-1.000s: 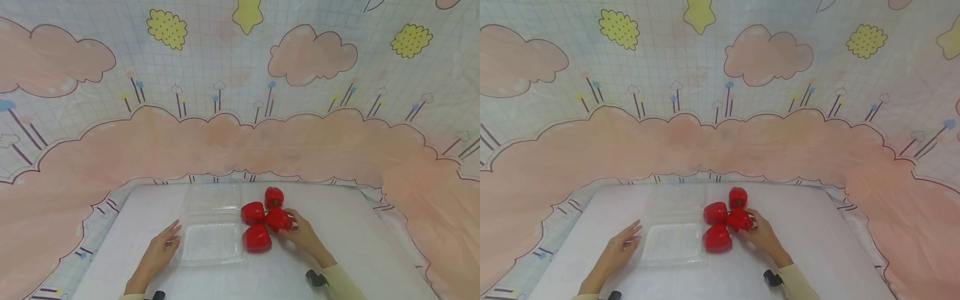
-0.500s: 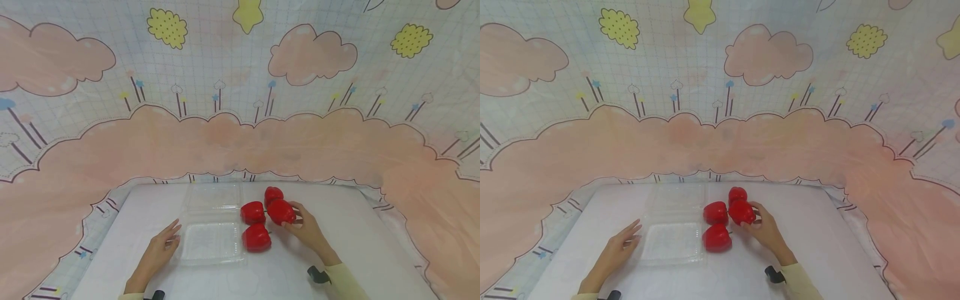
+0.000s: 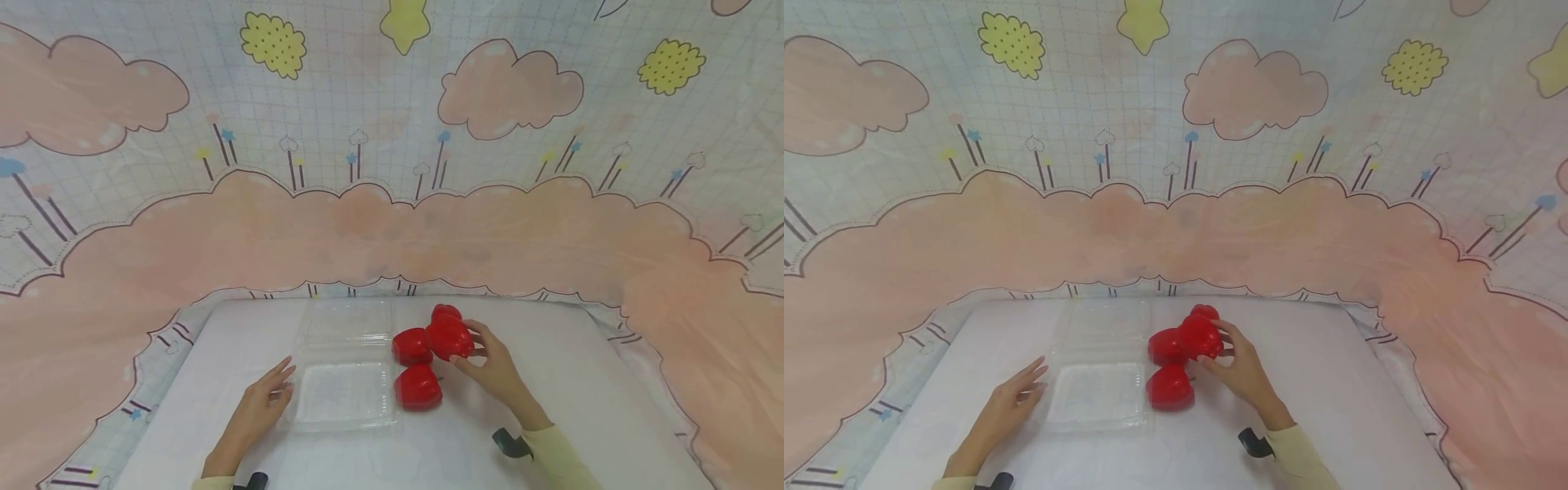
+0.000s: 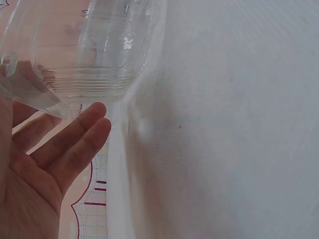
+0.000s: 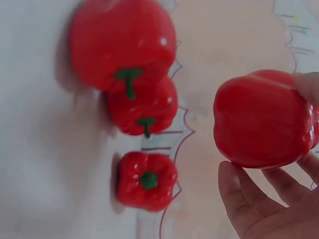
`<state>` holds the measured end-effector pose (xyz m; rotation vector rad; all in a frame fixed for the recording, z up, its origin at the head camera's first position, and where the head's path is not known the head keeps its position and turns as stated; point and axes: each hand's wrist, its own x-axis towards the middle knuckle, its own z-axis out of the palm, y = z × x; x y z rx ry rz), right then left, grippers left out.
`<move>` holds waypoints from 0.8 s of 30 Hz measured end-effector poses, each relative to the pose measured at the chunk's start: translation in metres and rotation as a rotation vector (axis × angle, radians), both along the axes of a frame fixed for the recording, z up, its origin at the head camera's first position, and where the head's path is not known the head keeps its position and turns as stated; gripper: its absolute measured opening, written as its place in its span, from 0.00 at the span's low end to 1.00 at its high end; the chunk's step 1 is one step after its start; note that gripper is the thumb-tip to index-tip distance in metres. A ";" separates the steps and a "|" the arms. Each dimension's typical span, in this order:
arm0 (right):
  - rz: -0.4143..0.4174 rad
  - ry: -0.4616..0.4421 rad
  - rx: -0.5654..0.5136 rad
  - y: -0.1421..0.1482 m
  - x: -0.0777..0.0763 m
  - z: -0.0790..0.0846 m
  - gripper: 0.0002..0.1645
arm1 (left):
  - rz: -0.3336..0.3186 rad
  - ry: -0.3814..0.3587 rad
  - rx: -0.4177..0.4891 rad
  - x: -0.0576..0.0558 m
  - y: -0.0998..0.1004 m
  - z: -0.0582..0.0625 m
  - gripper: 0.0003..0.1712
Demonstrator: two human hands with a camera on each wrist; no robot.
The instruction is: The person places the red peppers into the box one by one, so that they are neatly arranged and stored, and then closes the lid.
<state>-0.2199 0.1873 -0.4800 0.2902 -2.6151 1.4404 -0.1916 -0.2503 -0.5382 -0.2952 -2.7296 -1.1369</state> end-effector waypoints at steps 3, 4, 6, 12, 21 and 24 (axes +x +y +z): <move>0.031 0.040 -0.009 -0.008 -0.001 0.004 0.46 | 0.003 0.005 0.001 0.000 0.000 0.000 0.24; 0.040 0.054 -0.009 -0.010 -0.001 0.004 0.46 | 0.002 0.007 0.001 0.000 0.000 0.000 0.24; 0.060 0.075 -0.015 -0.014 -0.002 0.005 0.45 | 0.002 0.011 -0.001 0.000 0.000 0.000 0.24; 0.082 0.068 -0.046 -0.028 -0.004 0.005 0.45 | 0.018 -0.010 -0.010 -0.001 0.000 0.000 0.24; 0.107 0.019 -0.060 -0.046 -0.003 0.012 0.44 | 0.023 -0.028 0.004 -0.002 -0.002 -0.004 0.24; 0.108 0.002 -0.053 -0.052 -0.003 0.012 0.44 | 0.021 -0.021 0.004 -0.002 -0.002 -0.003 0.24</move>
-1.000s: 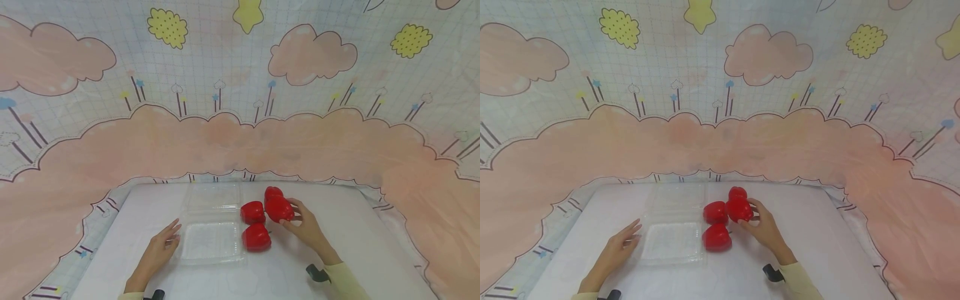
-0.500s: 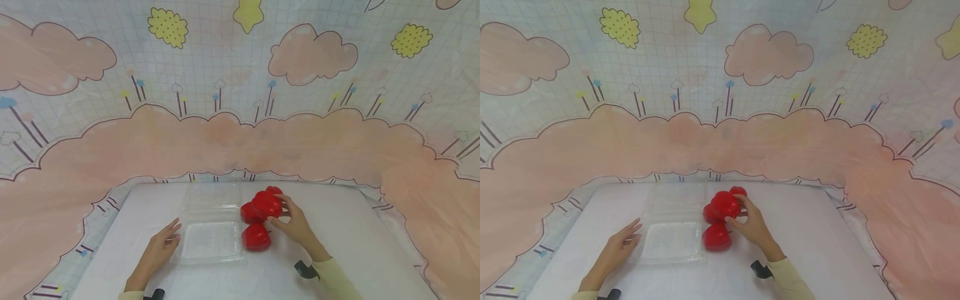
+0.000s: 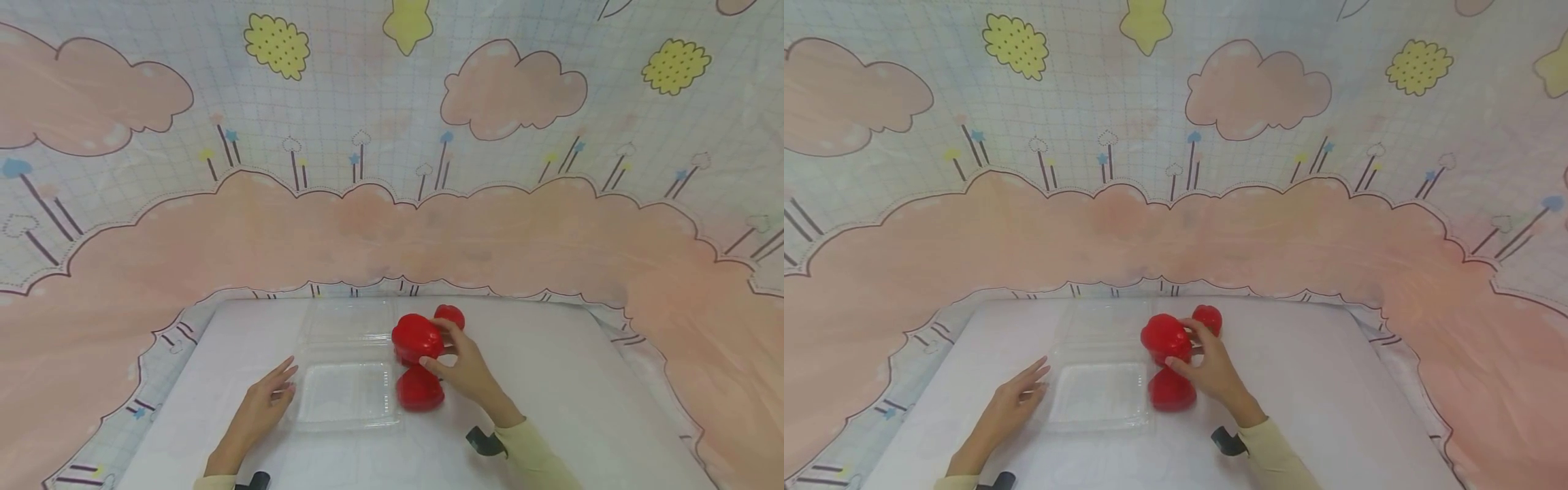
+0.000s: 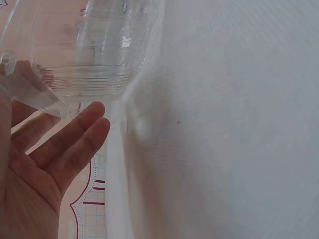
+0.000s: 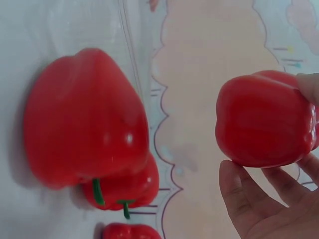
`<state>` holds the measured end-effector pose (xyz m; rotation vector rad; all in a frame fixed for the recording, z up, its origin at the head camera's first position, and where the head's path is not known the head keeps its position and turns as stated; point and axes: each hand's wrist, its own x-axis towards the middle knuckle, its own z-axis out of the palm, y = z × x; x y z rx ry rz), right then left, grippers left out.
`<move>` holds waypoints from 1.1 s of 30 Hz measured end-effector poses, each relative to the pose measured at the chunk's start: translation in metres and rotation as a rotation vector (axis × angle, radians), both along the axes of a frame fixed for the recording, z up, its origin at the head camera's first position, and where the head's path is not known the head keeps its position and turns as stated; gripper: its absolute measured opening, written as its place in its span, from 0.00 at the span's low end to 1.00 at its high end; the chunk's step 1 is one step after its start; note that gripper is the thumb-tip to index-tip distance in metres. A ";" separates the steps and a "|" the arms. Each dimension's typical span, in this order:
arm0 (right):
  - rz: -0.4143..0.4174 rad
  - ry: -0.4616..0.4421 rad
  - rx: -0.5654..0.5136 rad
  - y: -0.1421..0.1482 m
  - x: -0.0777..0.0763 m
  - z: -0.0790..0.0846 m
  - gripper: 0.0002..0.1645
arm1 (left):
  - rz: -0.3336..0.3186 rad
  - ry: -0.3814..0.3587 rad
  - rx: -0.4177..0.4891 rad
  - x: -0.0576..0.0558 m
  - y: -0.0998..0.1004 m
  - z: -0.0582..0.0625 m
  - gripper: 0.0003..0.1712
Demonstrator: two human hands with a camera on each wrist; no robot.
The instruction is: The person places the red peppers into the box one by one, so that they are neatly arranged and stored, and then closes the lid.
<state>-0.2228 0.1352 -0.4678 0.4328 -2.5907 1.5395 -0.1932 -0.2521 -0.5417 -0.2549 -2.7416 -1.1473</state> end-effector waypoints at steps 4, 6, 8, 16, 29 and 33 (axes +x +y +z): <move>0.015 -0.021 -0.006 -0.007 0.001 -0.001 0.43 | -0.002 0.004 0.000 0.001 0.000 0.001 0.24; 0.030 -0.020 -0.018 -0.011 0.001 -0.001 0.43 | -0.002 0.007 0.001 0.001 0.001 0.001 0.24; 0.051 -0.005 -0.020 -0.015 0.002 -0.001 0.43 | -0.001 0.009 -0.001 0.001 0.001 0.001 0.24; 0.158 0.037 -0.071 -0.028 0.001 -0.007 0.40 | 0.006 0.020 -0.011 0.001 0.002 0.000 0.24; 0.159 -0.006 -0.158 -0.050 -0.002 -0.013 0.37 | 0.024 0.001 -0.029 0.000 0.003 0.000 0.23; 0.177 -0.050 -0.178 -0.057 -0.005 -0.013 0.37 | 0.030 -0.007 -0.031 0.000 0.003 0.000 0.23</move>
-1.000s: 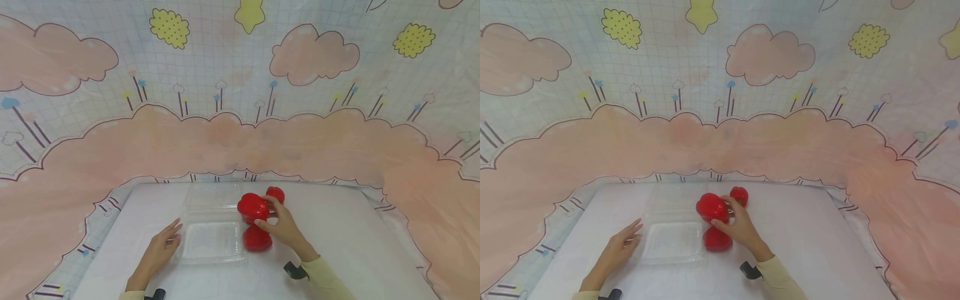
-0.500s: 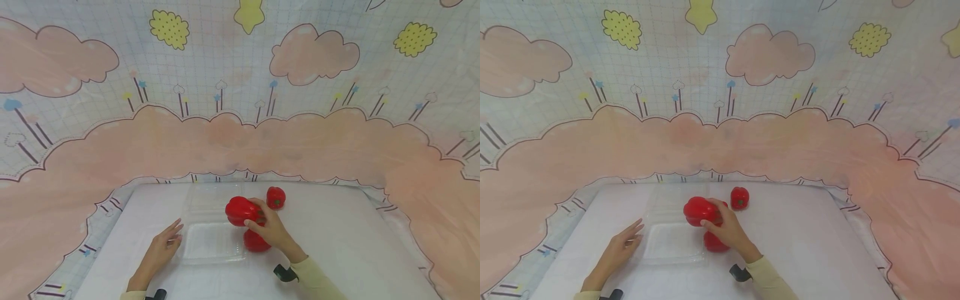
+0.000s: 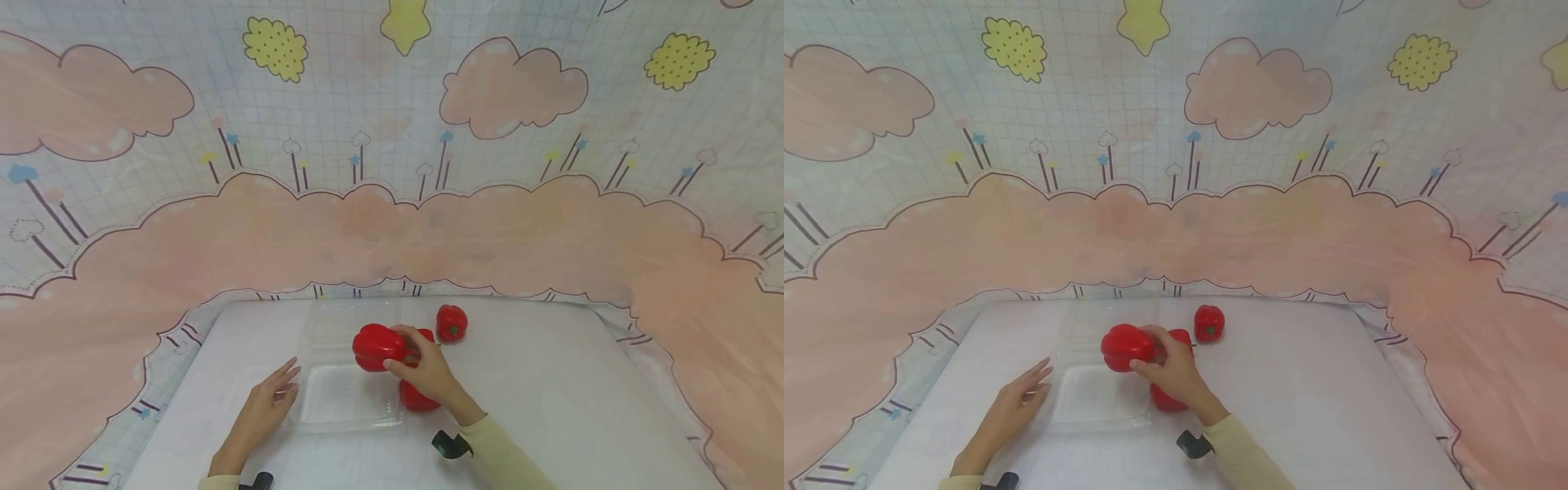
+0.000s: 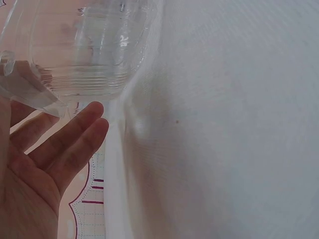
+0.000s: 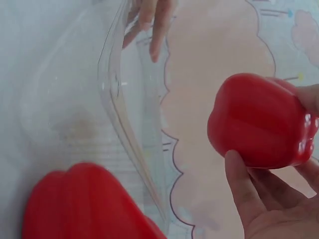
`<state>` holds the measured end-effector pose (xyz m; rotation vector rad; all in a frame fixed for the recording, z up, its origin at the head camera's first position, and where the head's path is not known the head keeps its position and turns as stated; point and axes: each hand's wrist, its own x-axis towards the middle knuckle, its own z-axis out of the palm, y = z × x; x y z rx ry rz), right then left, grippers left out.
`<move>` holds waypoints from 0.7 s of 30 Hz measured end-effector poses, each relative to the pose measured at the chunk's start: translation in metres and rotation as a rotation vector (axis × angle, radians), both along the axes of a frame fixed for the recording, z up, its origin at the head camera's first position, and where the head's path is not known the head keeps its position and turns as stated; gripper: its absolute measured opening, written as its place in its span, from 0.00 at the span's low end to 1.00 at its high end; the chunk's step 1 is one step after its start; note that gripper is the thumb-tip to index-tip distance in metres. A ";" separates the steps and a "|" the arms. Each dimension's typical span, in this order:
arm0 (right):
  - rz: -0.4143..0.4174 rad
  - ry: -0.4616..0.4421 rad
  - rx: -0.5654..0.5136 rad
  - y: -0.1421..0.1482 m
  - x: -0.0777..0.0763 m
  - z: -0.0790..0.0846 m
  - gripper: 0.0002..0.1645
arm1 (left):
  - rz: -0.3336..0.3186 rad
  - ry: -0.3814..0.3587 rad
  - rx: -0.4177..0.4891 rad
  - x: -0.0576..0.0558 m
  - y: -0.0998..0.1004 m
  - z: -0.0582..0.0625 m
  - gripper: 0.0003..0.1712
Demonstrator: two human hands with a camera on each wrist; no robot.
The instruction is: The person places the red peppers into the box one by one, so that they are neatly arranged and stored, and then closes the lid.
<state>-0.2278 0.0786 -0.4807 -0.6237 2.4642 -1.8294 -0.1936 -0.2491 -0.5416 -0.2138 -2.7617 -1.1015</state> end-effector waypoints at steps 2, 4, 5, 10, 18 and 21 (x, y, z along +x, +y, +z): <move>0.013 -0.024 -0.006 -0.004 -0.001 0.000 0.38 | 0.000 0.000 -0.001 0.000 0.000 0.000 0.24; 0.021 -0.052 -0.003 -0.009 -0.001 0.000 0.39 | 0.000 0.003 -0.006 0.000 0.000 0.000 0.24; 0.023 -0.063 0.003 -0.011 -0.001 0.000 0.39 | -0.002 0.005 -0.007 0.000 0.000 0.001 0.24; 0.041 -0.103 0.014 -0.021 -0.001 -0.003 0.39 | 0.000 -0.002 -0.008 0.000 0.000 0.001 0.24; 0.067 -0.135 -0.004 -0.034 -0.003 -0.007 0.38 | 0.001 -0.004 -0.001 0.000 -0.001 0.001 0.23; 0.067 -0.133 -0.008 -0.038 -0.004 -0.009 0.36 | -0.001 0.001 -0.003 0.001 -0.001 0.001 0.24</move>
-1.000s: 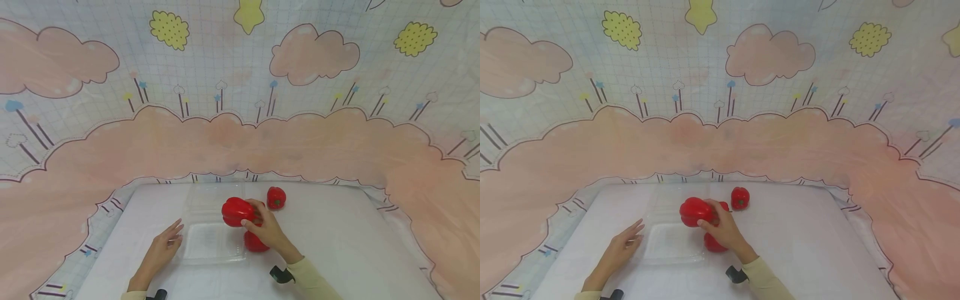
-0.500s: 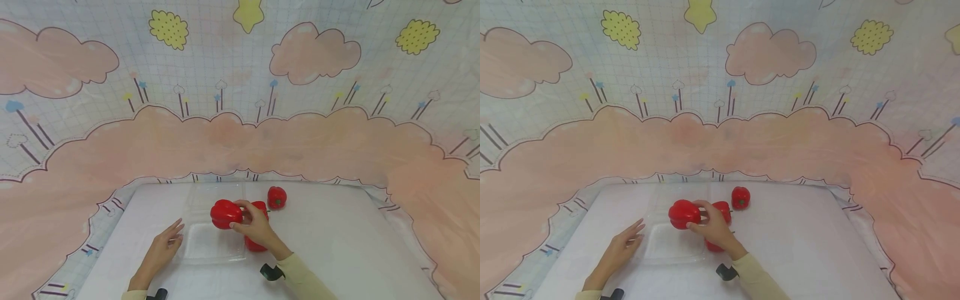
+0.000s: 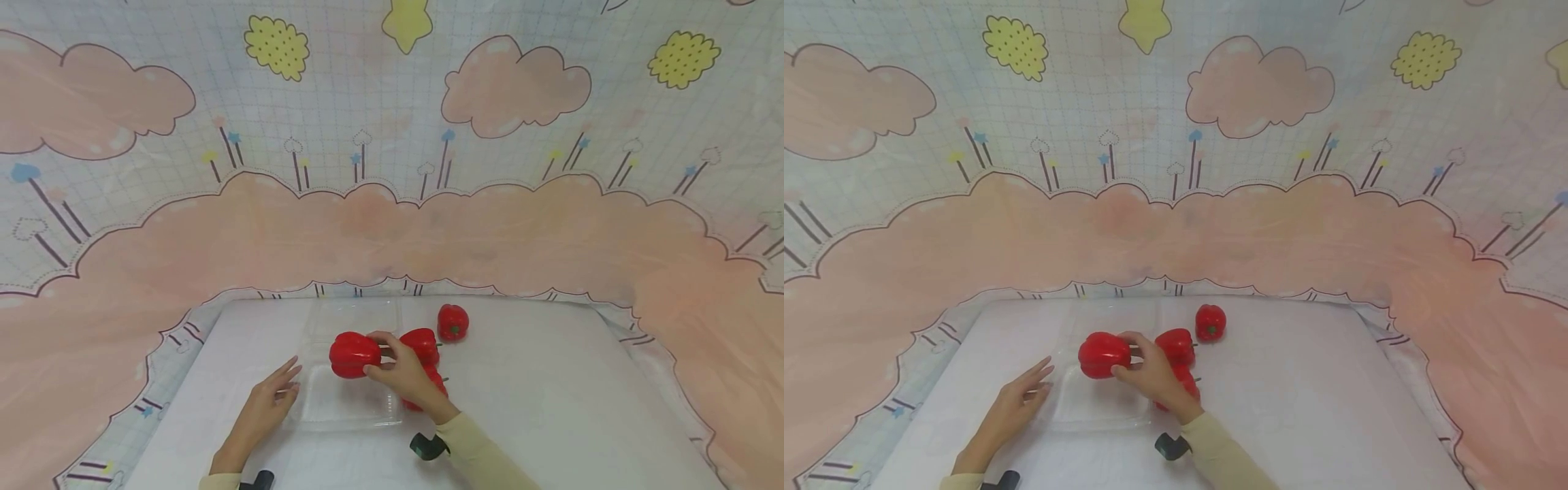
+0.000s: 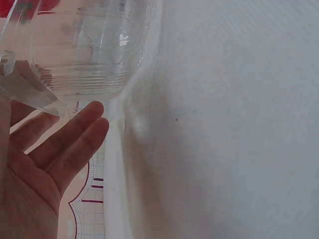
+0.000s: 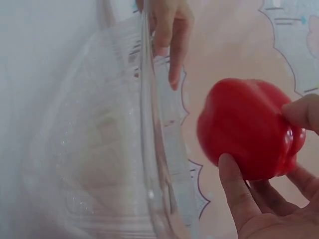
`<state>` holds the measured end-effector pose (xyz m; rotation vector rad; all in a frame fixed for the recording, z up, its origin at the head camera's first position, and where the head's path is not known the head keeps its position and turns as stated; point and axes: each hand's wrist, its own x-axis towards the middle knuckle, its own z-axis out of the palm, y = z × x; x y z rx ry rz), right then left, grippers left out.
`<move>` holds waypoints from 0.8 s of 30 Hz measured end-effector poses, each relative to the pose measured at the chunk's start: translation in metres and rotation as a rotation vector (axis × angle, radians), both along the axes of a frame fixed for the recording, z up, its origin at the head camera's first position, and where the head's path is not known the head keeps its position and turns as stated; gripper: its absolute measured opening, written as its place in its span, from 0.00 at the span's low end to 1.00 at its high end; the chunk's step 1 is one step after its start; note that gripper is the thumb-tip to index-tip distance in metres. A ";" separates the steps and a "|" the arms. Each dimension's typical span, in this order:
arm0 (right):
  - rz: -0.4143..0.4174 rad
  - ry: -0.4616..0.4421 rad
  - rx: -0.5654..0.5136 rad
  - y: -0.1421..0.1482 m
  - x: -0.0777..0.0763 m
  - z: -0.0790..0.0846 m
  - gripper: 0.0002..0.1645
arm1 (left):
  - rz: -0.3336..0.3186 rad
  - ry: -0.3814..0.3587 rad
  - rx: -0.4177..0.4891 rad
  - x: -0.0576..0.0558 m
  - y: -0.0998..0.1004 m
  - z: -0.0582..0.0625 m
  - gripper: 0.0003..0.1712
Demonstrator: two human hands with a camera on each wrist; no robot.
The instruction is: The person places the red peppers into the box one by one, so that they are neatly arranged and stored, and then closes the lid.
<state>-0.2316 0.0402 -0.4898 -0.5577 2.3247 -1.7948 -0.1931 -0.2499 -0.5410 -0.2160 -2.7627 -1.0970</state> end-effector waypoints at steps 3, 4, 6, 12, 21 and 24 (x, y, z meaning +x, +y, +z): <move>-0.008 -0.014 -0.013 -0.005 -0.001 -0.002 0.33 | -0.004 0.003 0.000 0.000 0.000 0.001 0.24; -0.015 -0.023 -0.014 -0.007 -0.001 -0.003 0.33 | -0.004 0.002 0.001 0.000 0.000 0.001 0.24; -0.028 -0.041 -0.015 -0.011 -0.001 -0.004 0.33 | -0.004 -0.003 0.002 0.000 0.000 0.002 0.24; -0.086 -0.049 0.024 -0.025 -0.001 -0.009 0.33 | -0.003 -0.010 0.004 0.000 0.001 0.002 0.24; -0.138 -0.073 0.082 -0.045 -0.006 -0.012 0.29 | -0.004 0.008 -0.001 0.000 0.001 0.002 0.24; -0.145 -0.113 0.097 -0.052 -0.007 -0.014 0.29 | -0.005 0.013 -0.002 0.000 0.001 0.002 0.24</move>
